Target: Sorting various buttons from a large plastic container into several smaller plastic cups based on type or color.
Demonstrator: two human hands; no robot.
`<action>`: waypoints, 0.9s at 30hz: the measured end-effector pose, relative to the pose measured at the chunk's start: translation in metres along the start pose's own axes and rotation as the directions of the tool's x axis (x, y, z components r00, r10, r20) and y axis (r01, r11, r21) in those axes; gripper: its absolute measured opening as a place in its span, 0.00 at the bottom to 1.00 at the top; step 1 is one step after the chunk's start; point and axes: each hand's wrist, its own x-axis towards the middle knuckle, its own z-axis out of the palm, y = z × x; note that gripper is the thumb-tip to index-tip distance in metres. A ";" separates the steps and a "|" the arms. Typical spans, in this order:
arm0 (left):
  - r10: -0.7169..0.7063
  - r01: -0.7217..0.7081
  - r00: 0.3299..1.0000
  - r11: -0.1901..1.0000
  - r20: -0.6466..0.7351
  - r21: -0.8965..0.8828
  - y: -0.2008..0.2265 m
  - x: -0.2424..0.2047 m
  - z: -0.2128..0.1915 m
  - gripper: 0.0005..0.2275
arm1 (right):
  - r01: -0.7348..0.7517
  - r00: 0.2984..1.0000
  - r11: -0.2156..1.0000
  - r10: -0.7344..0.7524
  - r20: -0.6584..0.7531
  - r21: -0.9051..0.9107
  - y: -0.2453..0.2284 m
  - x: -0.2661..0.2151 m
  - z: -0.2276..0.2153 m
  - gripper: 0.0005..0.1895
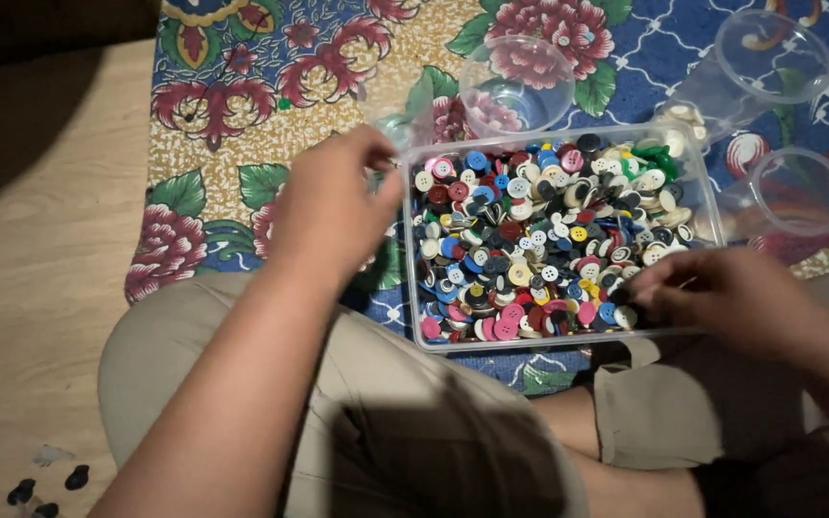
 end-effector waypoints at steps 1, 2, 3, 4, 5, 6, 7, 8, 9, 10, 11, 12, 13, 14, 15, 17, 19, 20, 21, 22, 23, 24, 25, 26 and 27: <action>-0.001 0.001 1.000 1.000 0.000 0.001 0.003 -0.001 0.003 0.11 | 0.000 1.000 1.000 0.000 0.001 0.000 0.000 0.001 0.006 0.09; 0.125 -0.127 0.992 0.988 0.034 0.092 0.005 -0.001 0.006 0.11 | -0.007 1.000 0.996 0.005 -0.016 -0.086 -0.001 0.002 0.012 0.11; 0.246 -0.256 0.966 0.950 0.080 0.178 0.008 -0.001 0.009 0.11 | -0.013 0.999 0.985 0.007 -0.036 -0.170 -0.002 0.004 0.018 0.14; 0.246 -0.256 0.966 0.950 0.079 0.181 0.015 -0.005 0.012 0.11 | -0.011 0.999 0.986 0.005 -0.036 -0.168 -0.004 0.005 0.018 0.14; 0.261 -0.267 0.958 0.963 0.116 0.035 0.022 -0.010 0.016 0.11 | 0.001 1.000 0.967 -0.008 -0.024 -0.256 -0.006 0.006 0.018 0.15; 0.282 -0.267 0.948 0.957 0.150 -0.112 0.029 -0.015 0.019 0.11 | 0.014 1.000 0.940 -0.019 -0.012 -0.342 -0.008 0.007 0.019 0.15; 0.278 -0.264 0.949 0.958 0.149 -0.110 0.037 -0.021 0.032 0.11 | 0.018 1.000 0.939 -0.022 -0.009 -0.343 -0.009 0.008 0.019 0.15; 0.281 -0.269 0.942 0.959 0.184 -0.089 0.044 -0.027 0.046 0.12 | 0.040 0.999 0.917 -0.046 -0.006 -0.397 -0.009 0.009 0.020 0.15; 0.283 -0.274 0.933 0.959 0.222 -0.072 0.053 -0.035 0.062 0.13 | 0.058 0.998 0.890 -0.065 -0.001 -0.451 -0.008 0.010 0.021 0.15; 0.280 -0.271 0.934 0.960 0.223 -0.074 0.064 -0.042 0.071 0.13 | 0.058 0.998 0.889 -0.064 0.002 -0.454 -0.004 0.017 0.022 0.15; 0.295 -0.289 0.911 0.955 0.287 -0.065 0.077 -0.048 0.081 0.11 | 0.072 0.997 0.882 -0.066 0.029 -0.465 0.003 0.022 0.024 0.13; 0.308 -0.308 0.884 0.950 0.350 -0.058 0.091 -0.055 0.092 0.09 | 0.087 0.996 0.875 -0.069 0.056 -0.476 0.010 0.027 0.024 0.11; 0.322 -0.320 0.877 0.945 0.357 -0.065 0.098 -0.058 0.108 0.09 | 0.071 0.997 0.879 -0.055 0.048 -0.471 0.017 0.029 0.025 0.11; 0.353 -0.389 0.861 0.921 0.366 0.025 0.106 -0.062 0.125 0.07 | 0.134 0.991 0.890 -0.132 0.035 -0.436 0.025 0.032 0.026 0.11; 0.382 -0.452 0.842 0.885 0.380 0.112 0.113 -0.067 0.142 0.07 | 0.196 0.978 0.895 -0.206 0.019 -0.401 0.033 0.033 0.028 0.12; 0.414 -0.497 0.829 0.853 0.376 0.156 0.118 -0.071 0.160 0.08 | 0.152 0.983 0.920 -0.180 -0.046 -0.361 0.040 0.030 0.023 0.11; 0.447 -0.539 0.816 0.818 0.368 0.203 0.120 -0.071 0.173 0.09 | 0.112 0.981 0.941 -0.155 -0.113 -0.319 0.038 0.021 0.012 0.11; 0.447 -0.557 0.800 0.802 0.400 0.217 0.120 -0.070 0.177 0.08 | 0.049 0.990 0.970 -0.078 -0.116 -0.239 0.033 0.014 0.003 0.09; 0.443 -0.571 0.787 0.786 0.430 0.235 0.118 -0.069 0.181 0.07 | -0.010 0.994 0.987 -0.008 -0.111 -0.160 0.026 0.007 -0.005 0.07; 0.450 -0.578 0.781 0.782 0.432 0.232 0.120 -0.068 0.179 0.07 | -0.017 0.993 0.988 -0.002 -0.116 -0.155 0.017 -0.002 -0.013 0.07; 0.464 -0.607 0.759 0.758 0.456 0.239 0.120 -0.067 0.177 0.07 | -0.053 0.992 0.999 0.053 -0.118 0.002 0.007 -0.011 -0.020 0.08; 0.477 -0.635 0.736 0.732 0.480 0.245 0.121 -0.066 0.174 0.07 | -0.089 0.988 0.983 0.107 -0.112 0.158 -0.004 -0.019 -0.027 0.10; 0.478 -0.636 0.736 0.731 0.480 0.247 0.124 -0.066 0.175 0.07 | -0.087 0.988 0.983 0.106 -0.112 0.159 -0.008 -0.021 -0.027 0.10; 0.456 -0.626 0.738 0.737 0.497 0.254 0.126 -0.066 0.175 0.08 | -0.072 0.991 0.906 0.112 -0.071 0.416 -0.013 -0.022 -0.028 0.11; 0.432 -0.615 0.742 0.744 0.513 0.262 0.128 -0.067 0.175 0.09 | -0.056 0.994 0.761 0.101 -0.032 0.646 -0.017 -0.024 -0.027 0.13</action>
